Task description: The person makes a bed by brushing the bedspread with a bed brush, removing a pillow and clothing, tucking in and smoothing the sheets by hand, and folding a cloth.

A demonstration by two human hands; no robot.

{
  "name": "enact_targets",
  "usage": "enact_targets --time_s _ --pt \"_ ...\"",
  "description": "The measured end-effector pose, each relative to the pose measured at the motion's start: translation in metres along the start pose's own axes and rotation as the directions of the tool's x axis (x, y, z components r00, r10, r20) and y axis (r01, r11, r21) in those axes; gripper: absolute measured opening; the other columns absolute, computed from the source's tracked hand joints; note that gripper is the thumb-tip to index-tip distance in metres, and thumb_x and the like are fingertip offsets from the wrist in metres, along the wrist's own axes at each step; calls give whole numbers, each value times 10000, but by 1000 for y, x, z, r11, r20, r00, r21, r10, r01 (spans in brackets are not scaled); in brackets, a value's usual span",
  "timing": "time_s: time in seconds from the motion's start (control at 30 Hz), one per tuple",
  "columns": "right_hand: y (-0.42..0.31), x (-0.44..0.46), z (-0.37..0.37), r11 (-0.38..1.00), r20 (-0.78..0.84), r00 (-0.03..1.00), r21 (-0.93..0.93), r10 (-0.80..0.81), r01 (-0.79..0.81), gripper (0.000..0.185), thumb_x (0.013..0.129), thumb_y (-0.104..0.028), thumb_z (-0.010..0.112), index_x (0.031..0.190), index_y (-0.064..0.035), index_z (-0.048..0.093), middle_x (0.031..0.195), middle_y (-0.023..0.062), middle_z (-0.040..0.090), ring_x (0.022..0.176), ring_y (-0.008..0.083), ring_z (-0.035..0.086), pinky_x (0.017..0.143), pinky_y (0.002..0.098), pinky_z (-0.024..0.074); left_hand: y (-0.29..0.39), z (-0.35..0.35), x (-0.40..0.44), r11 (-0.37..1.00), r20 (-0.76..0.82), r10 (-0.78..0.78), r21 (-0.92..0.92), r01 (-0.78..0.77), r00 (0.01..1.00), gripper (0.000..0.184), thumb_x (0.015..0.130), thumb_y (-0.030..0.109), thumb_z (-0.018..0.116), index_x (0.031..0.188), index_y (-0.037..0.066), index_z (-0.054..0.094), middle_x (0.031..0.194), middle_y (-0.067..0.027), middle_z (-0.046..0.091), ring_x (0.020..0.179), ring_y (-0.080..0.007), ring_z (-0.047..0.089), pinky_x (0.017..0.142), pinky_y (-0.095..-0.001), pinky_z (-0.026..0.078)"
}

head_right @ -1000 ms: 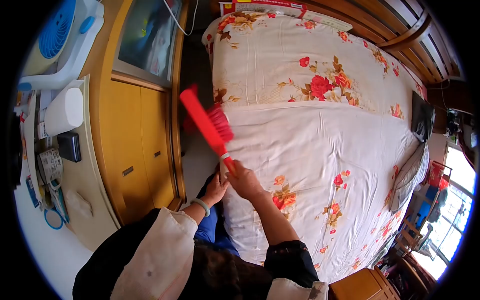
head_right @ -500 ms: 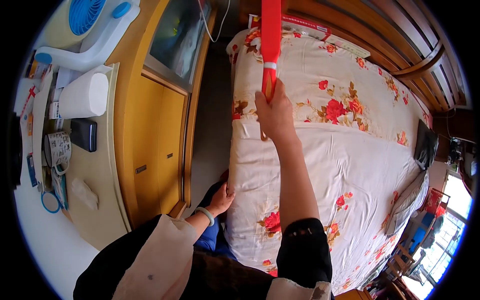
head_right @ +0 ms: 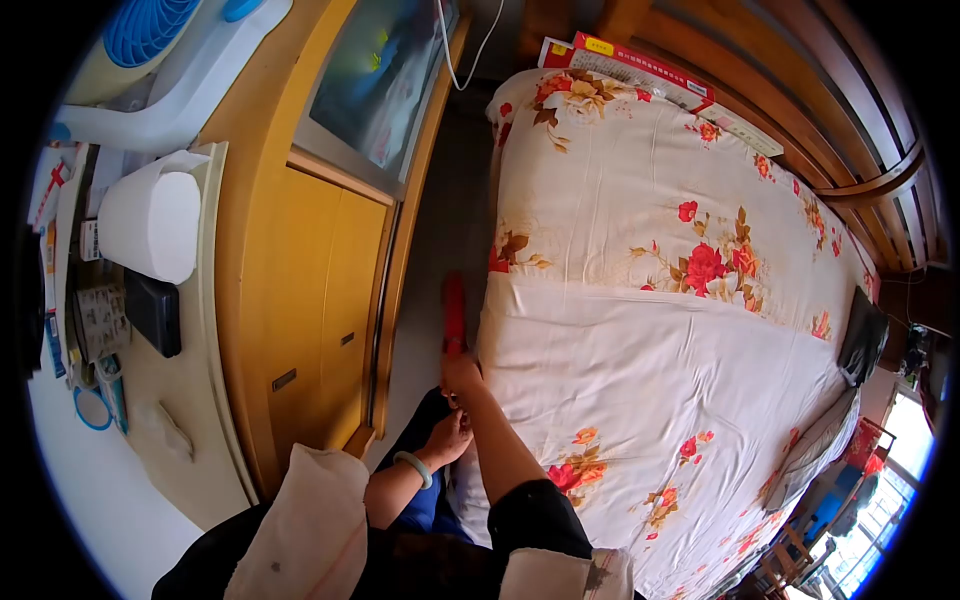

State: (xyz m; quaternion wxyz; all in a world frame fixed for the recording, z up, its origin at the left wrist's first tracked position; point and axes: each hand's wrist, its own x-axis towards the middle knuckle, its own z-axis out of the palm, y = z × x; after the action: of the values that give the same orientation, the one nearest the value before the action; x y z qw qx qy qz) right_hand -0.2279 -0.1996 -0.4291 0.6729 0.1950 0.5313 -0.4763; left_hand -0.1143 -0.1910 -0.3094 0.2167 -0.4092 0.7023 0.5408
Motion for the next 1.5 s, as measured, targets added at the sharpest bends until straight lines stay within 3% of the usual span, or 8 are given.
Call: enact_targets --time_s 0.2,0.37,0.5,0.83,1.1,1.3,1.43,1.5 --pt "-132 -179 51 866 -67 937 -409 -342 288 202 856 -137 570 1000 -8 509 642 46 511 472 120 514 384 291 419 31 -48 7 953 74 -107 -276 123 992 286 838 224 520 1027 10 532 999 -189 604 992 -308 588 820 -400 454" --pt "-164 -178 -24 531 -338 409 -527 -847 664 284 819 -31 639 1032 -47 451 668 25 508 452 75 456 379 246 378 15 -67 96 972 -278 126 228 -62 952 254 883 147 388 880 20 608 957 -215 617 918 -397 564 808 -484 452" --pt "-255 -171 -83 492 -530 140 -612 -836 620 225 855 -174 621 901 -42 445 567 35 486 447 96 455 416 254 378 93 -128 206 959 -510 93 -184 -215 855 391 929 332 438 978 -11 620 1004 -225 621 959 -383 578 833 -433 451" --pt "-277 -93 -141 580 -673 160 -462 -722 671 201 880 -192 579 946 -33 475 701 24 523 519 100 472 467 263 410 285 -261 453 927 -607 248 -78 -367 755 572 943 423 375 1290 -26 444 1306 -240 470 1247 -383 401 1028 -383 338" --pt "-269 -82 -150 552 -667 151 -445 -730 706 188 869 -156 591 982 -22 524 768 33 544 634 109 496 579 254 428 296 -262 454 868 -63 218 -444 -223 974 425 878 286 547 1212 25 521 1099 -125 619 962 -237 607 859 -366 459" --pt "-270 -80 -150 558 -665 123 -494 -737 667 207 864 -151 599 1008 -18 533 808 46 564 663 127 516 615 275 445 306 -283 457 942 -438 176 -186 -280 881 324 794 147 639 1078 2 577 974 -107 639 901 -215 605 831 -307 458" --pt "-266 -77 -155 543 -649 105 -526 -754 655 215 860 -147 599 1016 -15 533 819 52 579 655 145 533 618 299 457 307 -301 439 600 -262 234 -719 -350 937 263 903 198 557 1117 46 567 1071 -74 616 1002 -199 574 850 -369 459" --pt "-269 -81 -152 580 -669 133 -506 -731 639 213 859 -145 597 1017 -17 533 819 50 579 659 146 534 623 299 457 308 -308 445 851 -321 200 -412 -327 926 253 898 239 541 1090 87 603 1121 -97 609 1009 -262 582 852 -383 464"
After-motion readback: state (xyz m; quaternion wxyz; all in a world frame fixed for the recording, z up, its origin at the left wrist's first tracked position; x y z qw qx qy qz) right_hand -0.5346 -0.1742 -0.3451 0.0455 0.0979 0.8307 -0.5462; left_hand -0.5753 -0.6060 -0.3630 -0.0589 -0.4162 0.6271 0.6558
